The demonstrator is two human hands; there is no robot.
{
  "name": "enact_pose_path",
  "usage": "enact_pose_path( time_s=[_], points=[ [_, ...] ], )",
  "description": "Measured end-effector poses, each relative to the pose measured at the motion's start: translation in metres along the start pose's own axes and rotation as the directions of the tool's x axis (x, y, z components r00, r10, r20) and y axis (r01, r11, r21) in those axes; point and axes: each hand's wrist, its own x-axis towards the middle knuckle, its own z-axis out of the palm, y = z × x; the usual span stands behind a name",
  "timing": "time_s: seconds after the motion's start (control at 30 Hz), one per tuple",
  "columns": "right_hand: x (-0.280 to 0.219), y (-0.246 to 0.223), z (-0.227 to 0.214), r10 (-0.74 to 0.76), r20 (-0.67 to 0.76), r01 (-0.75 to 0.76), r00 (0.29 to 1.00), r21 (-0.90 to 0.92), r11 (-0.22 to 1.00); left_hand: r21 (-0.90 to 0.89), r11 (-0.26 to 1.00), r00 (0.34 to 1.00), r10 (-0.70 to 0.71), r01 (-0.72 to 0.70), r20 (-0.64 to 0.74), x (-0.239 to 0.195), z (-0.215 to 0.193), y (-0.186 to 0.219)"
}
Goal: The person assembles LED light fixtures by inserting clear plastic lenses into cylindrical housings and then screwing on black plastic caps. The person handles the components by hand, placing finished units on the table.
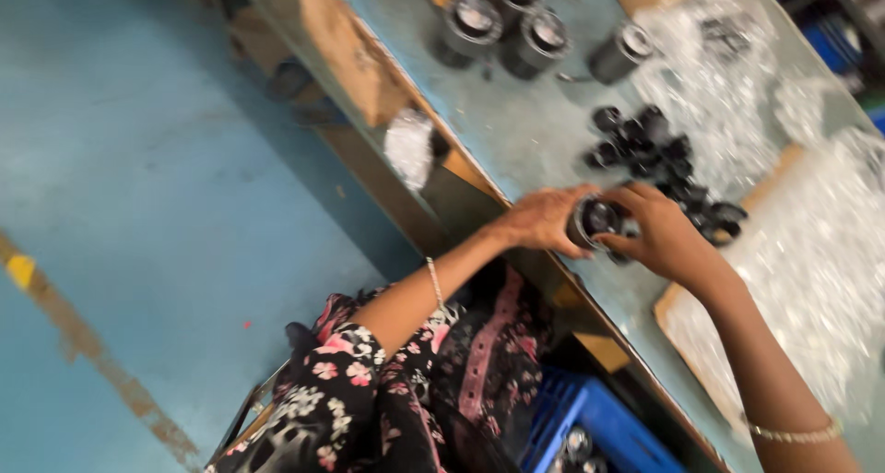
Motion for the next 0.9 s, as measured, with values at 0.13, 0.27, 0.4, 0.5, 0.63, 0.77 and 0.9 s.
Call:
enact_pose_path(
  time_s=[0.13,0.27,0.4,0.5,0.63,0.77,0.9],
  points=[
    [0.003,-0.012,-0.011,-0.038,0.003,0.038,0.999,-0.016,0.999,0.024,0.998,0.998,-0.055,0.054,0.043,0.001,-0.008,0.006],
    [0.005,-0.019,-0.016,0.063,0.062,-0.065,0.996,0.024,0.998,-0.053,0.999,1.0,0.0,0.001,0.021,-0.003,-0.015,0.016],
    [0.007,-0.019,-0.015,0.115,0.061,-0.119,0.991,0.069,0.99,-0.066,0.997,0.998,-0.039,0.042,0.054,-0.003,-0.02,0.021],
    [0.009,-0.022,-0.009,0.14,-0.003,-0.14,0.99,-0.047,0.989,-0.056,0.997,0.997,-0.058,0.061,0.057,-0.003,-0.02,0.023],
    [0.013,-0.028,0.002,0.402,0.026,-0.392,0.915,-0.177,0.903,-0.063,0.997,0.998,-0.04,0.043,0.058,-0.003,-0.02,0.022],
    [0.009,-0.037,0.005,0.406,-0.058,-0.405,0.912,-0.276,0.872,-0.058,0.997,0.998,-0.039,0.042,0.053,-0.004,-0.018,0.02],
    [-0.001,-0.032,-0.013,0.008,-0.016,-0.007,1.0,0.026,1.0,-0.074,0.997,0.999,-0.02,0.022,0.029,-0.003,-0.018,0.018]
  ],
)
